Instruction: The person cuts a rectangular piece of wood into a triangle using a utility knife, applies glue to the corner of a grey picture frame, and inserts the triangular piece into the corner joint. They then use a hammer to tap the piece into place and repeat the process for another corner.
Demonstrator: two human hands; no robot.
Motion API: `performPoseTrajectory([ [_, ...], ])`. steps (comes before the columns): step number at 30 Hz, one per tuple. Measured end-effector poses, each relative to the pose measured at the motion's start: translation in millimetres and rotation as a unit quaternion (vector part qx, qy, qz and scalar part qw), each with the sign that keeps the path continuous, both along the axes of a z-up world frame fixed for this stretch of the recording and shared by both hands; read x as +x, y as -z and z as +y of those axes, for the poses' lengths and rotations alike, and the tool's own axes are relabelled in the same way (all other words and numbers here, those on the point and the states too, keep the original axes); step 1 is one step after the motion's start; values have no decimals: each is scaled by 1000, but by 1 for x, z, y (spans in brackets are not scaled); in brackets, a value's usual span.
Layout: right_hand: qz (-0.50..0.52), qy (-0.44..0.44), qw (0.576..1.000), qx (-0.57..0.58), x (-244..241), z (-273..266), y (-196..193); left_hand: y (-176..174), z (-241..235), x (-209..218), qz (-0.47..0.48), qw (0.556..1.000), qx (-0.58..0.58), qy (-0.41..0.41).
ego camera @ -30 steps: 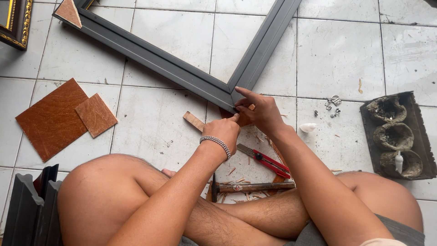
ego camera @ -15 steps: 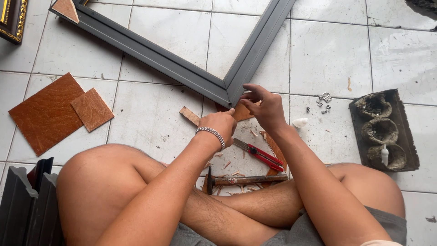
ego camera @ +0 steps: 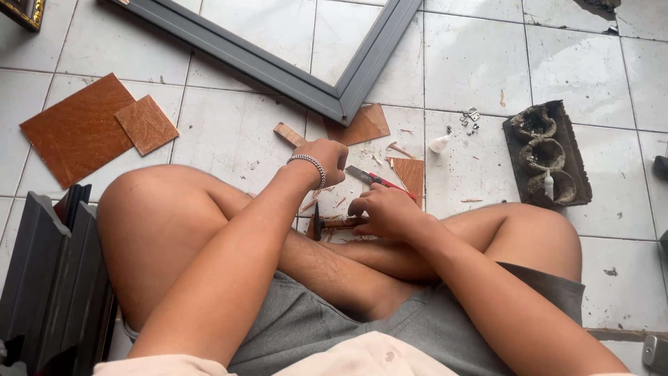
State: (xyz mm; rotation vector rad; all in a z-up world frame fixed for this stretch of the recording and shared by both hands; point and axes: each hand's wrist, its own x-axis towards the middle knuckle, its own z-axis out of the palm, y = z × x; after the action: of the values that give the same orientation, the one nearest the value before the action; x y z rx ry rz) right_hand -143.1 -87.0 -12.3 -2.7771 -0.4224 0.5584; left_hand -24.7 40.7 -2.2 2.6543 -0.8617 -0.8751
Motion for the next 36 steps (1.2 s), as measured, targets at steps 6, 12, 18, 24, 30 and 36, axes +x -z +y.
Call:
performPoseTrajectory([
  [6, -25, 2, 999, -38, -1, 3, 22, -4, 16, -20, 21, 999, -2, 29],
  [12, -22, 127, 991, 33, -2, -2, -13, -11, 32, 3, -70, 984, -41, -160],
  [18, -164, 396, 887, 172, 18, -36, 0, 13, 27, 11, -97, 979, -58, -168],
  [24, -187, 362, 879, 246, 21, -22, -25, 7, -5, -6, -111, 994, -20, 4],
  [30, -140, 337, 915, 172, 25, -22, -1, 15, -17, 1, -126, 990, 15, 59],
  [36, -147, 297, 935, 128, 38, -24, 13, 26, -27, 10, -112, 989, 57, 71],
])
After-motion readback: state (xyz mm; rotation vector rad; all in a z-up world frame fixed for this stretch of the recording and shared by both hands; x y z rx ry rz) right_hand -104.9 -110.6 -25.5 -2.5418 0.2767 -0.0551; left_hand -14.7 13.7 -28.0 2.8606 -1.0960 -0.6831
